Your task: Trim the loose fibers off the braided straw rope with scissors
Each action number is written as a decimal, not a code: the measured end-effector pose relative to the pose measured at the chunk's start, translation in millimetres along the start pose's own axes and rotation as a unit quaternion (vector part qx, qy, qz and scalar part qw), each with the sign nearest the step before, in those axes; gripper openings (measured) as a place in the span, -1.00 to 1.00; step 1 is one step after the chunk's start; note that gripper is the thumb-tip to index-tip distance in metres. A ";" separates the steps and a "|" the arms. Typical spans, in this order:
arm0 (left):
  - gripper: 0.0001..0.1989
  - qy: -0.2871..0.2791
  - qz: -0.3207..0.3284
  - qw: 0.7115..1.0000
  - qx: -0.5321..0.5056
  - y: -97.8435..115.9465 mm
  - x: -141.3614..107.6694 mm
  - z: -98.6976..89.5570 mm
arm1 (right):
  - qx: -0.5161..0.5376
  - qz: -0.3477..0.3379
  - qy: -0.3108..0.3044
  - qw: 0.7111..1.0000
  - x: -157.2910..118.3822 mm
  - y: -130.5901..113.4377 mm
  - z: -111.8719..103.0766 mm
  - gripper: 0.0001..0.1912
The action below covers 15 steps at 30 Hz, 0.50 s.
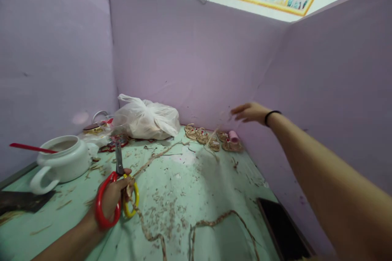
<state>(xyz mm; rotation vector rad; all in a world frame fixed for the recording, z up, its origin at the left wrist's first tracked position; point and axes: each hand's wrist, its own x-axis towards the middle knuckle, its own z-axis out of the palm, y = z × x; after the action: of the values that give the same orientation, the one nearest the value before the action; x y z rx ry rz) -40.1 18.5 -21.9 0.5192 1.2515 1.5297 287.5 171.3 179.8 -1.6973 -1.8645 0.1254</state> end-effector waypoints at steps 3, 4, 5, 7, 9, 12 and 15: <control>-0.71 -0.070 0.008 0.997 -0.009 0.9 -5.2 -0.1 | -0.008 -0.028 -0.154 0.988 -16.6 -7.5 43.1 -0.83; -0.71 -0.101 0.011 0.995 -0.010 1.4 -7.4 -0.2 | -0.006 -0.043 -0.181 0.982 -24.0 -14.1 58.4 -0.80; -0.71 -0.129 0.012 0.992 -0.008 2.2 -9.7 -0.2 | -0.002 -0.059 -0.203 0.977 -32.6 -22.5 73.9 -0.75; -0.69 -0.165 0.011 0.986 0.005 4.6 -14.2 0.1 | 0.020 -0.166 -0.280 0.945 -52.7 -42.6 104.8 -0.56; -0.70 -0.188 0.008 0.982 0.014 7.7 -17.8 0.7 | 0.059 -0.298 -0.343 0.889 -73.2 -62.6 133.5 -0.41; -0.70 -0.220 -0.002 0.976 0.006 14.1 -20.3 1.8 | 0.014 -0.410 -0.373 0.832 -93.2 -81.3 164.8 -0.61; -0.67 -0.237 -0.011 0.971 -0.025 23.1 -20.5 2.1 | -0.034 -0.411 -0.349 0.841 -92.1 -83.2 174.8 -0.82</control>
<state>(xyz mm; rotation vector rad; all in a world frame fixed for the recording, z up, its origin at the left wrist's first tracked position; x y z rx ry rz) -41.1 3.2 4.9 0.7818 0.8437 1.3113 129.1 127.5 42.1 -0.7612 -3.0106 0.3585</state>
